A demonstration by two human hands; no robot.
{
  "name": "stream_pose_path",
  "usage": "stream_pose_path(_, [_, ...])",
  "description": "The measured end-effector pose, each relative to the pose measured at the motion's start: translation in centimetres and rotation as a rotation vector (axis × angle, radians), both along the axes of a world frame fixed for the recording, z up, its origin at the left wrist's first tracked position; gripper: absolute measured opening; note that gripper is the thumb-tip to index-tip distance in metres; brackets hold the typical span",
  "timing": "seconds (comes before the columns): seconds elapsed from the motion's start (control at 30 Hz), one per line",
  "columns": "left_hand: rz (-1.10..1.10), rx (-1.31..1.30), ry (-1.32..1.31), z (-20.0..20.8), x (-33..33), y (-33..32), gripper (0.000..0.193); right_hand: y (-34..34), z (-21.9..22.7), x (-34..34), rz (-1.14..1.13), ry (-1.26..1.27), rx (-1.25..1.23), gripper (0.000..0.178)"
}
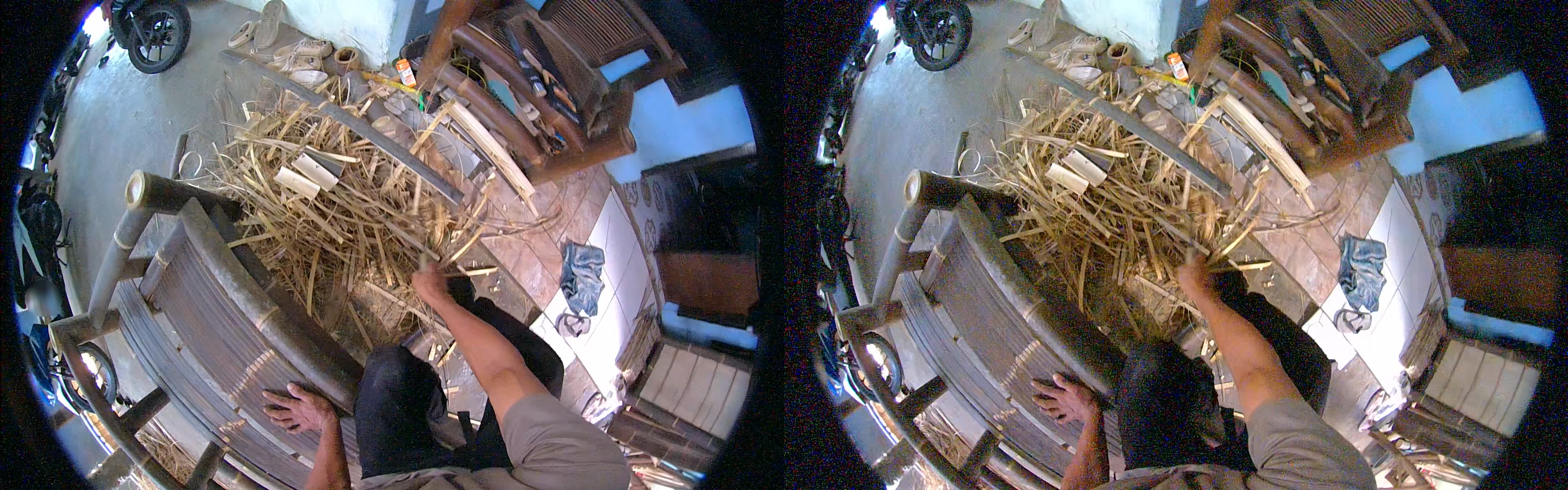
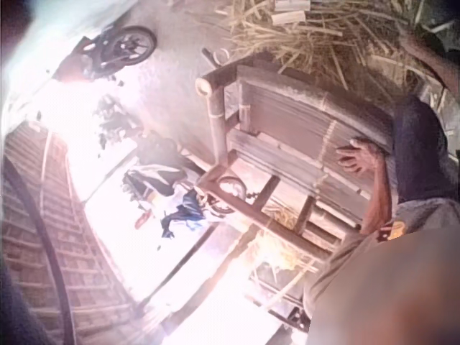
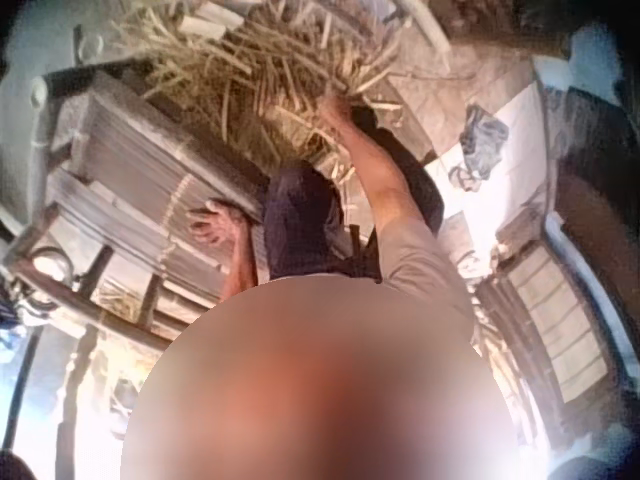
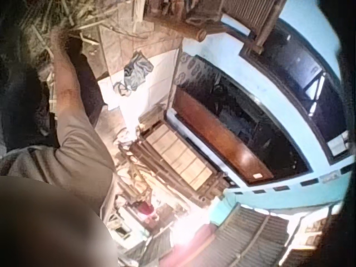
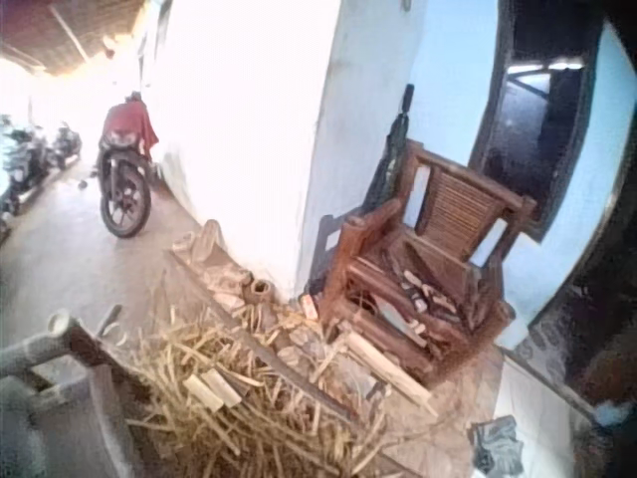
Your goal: The person uses a knife to split a bamboo pole into thin strips, then separates the strips by hand and arranges them on a bamboo bench frame. The person repeatedly splits and aligns the strips to form a woven surface.
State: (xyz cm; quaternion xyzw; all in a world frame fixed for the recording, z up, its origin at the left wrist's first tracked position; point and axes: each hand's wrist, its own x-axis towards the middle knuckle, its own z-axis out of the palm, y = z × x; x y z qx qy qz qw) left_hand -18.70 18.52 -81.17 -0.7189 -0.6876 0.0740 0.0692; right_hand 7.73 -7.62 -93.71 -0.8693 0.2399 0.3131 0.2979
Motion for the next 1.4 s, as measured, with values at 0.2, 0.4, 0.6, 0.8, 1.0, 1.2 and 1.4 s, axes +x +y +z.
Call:
stream_pose_path(0.2, [-0.074, 0.011, -0.118, -0.7, -0.7, -0.1, 0.073, 1.6, 2.7, -4.4, 0.658, -0.118, -0.001, 0.051])
stream_pose_path(0.4, [-0.093, -0.014, -0.193, 0.5, -0.5, -0.4, 0.072, -5.2, 8.4, -7.3, 0.315, 0.091, 0.074, 0.055])
stream_pose_path(0.6, [-0.1, -0.148, -0.383, 1.8, -1.0, -0.5, 0.071, -4.6, 9.1, -13.2, 0.025, -0.024, 0.185, 0.037])
stream_pose_path(0.8, [-0.201, -0.184, -0.482, 2.2, -2.7, -0.2, 0.072, -4.0, 14.5, -13.9, -0.051, -0.075, 0.29, 0.036])
stream_pose_path(1.0, [-0.262, -0.166, -0.556, 1.8, -3.4, 0.0, 0.072, -4.0, 19.8, -15.9, -0.118, -0.112, 0.503, 0.025])
stream_pose_path(1.2, [-0.251, -0.25, -0.543, 2.3, -3.7, 0.3, 0.071, -4.4, 21.0, -20.7, -0.254, -0.06, 0.619, 0.026])
stream_pose_path(1.4, [-0.341, -0.299, -0.614, 2.8, -5.4, 0.6, 0.071, -5.0, 21.5, -24.7, -0.261, -0.002, 0.691, 0.031])
